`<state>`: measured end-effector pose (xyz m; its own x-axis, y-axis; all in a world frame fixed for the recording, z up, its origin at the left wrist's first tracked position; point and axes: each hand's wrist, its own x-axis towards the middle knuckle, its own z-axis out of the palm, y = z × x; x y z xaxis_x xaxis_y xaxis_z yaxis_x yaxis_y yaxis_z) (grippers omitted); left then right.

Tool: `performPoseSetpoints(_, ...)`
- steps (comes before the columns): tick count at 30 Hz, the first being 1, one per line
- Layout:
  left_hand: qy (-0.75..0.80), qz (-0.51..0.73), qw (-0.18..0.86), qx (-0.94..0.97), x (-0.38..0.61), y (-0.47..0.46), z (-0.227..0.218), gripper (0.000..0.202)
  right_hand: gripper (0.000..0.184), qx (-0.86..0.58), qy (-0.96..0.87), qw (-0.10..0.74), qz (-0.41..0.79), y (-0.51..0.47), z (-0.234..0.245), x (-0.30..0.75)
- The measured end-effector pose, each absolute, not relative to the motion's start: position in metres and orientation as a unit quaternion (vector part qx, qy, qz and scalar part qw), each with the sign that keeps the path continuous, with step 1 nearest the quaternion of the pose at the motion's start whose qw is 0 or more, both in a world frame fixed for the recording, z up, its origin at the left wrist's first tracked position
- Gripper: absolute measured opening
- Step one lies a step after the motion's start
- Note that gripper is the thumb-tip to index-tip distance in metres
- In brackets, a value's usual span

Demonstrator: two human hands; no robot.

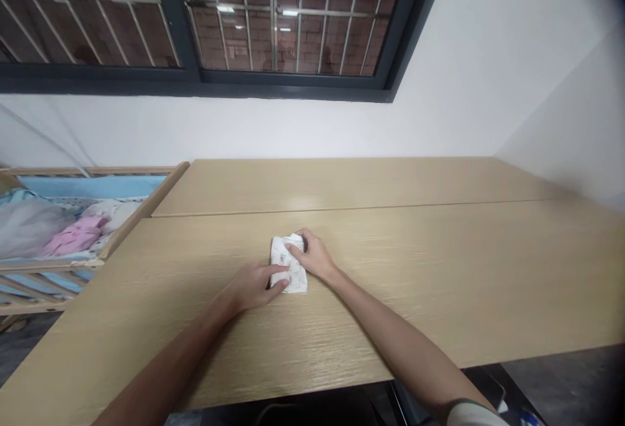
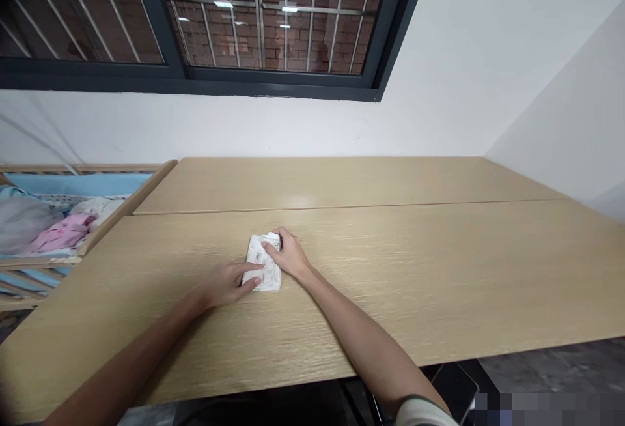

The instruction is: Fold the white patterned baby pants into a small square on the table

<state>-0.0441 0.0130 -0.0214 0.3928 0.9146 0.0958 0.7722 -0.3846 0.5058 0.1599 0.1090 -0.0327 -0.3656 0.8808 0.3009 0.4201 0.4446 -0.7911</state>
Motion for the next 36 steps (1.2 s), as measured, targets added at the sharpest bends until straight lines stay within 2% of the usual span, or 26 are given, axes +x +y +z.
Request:
performPoseSetpoints(9, 0.562, 0.197, 0.166, 0.786, -0.0453, 0.0152, -0.0217, 0.041, 0.026, -0.417, -0.777, 0.361, 0.303, 0.1047, -0.0262, 0.1593)
performPoseSetpoints(36, 0.550, 0.193, 0.170, 0.795, -0.0463, 0.0155, -0.0224, 0.035, 0.027, -0.417, -0.792, 0.336, 0.295, 0.1043, -0.0263, 0.1614)
